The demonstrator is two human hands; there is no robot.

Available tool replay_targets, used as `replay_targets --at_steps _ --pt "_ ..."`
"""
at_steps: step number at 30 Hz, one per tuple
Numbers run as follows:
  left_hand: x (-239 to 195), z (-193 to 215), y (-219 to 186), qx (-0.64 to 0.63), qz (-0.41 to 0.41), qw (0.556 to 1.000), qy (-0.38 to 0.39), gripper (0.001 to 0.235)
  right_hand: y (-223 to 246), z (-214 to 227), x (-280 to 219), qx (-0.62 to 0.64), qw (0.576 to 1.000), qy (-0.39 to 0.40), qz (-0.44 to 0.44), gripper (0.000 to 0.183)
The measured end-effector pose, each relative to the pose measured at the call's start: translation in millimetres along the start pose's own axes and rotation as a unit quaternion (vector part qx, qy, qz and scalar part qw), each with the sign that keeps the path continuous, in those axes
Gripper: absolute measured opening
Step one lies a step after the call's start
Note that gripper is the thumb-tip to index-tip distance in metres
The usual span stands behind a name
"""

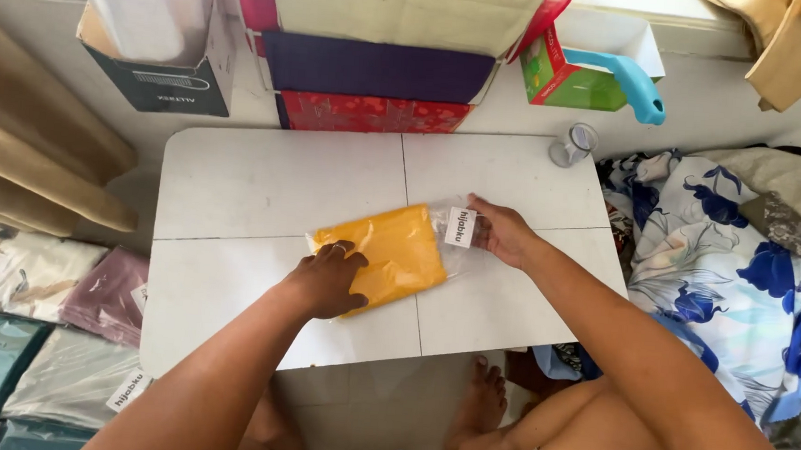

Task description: The person uses a lint roller on a yellow garment, folds it, places it into a clear plastic bag, seals the bag, and applies a brand label to the outside.

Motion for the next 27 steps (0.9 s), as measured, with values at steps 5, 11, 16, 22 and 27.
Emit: replay_targets --at_steps 5,11,16,22,27 --pt "6.9 -8.8 9.4 0.004 0.020 1.000 -0.011 0.070 6.6 -23.7 -32.1 -0.099 0.992 0.076 0.031 0.034" --pt "7.1 -6.2 17.8 0.001 0.045 0.999 -0.018 0.071 6.7 -32.5 -26.7 -0.138 0.984 0.102 0.054 0.027" --pt "4.6 -6.2 19.4 -0.005 0.051 0.999 -0.014 0.071 0.9 -43.5 -29.7 -0.136 0.984 0.111 0.036 0.023" --pt "2.7 -3.7 15.2 -0.013 0.047 0.999 -0.010 0.070 3.7 -53.0 -27.0 -0.191 0.968 0.102 0.124 0.044" --pt "7.3 -7.6 17.4 -0.017 0.048 0.999 -0.015 0.071 -3.4 -49.5 -16.7 -0.170 0.975 0.081 0.113 0.039"
Point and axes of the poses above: each hand's wrist, its own x-axis towards the middle knuckle, its own z-axis out of the back of the hand, y = z × x, the point moved 10 cm from there along x, towards the middle knuckle, and after that the axes turned 9 degrees about -y, right-handed, at the moved point
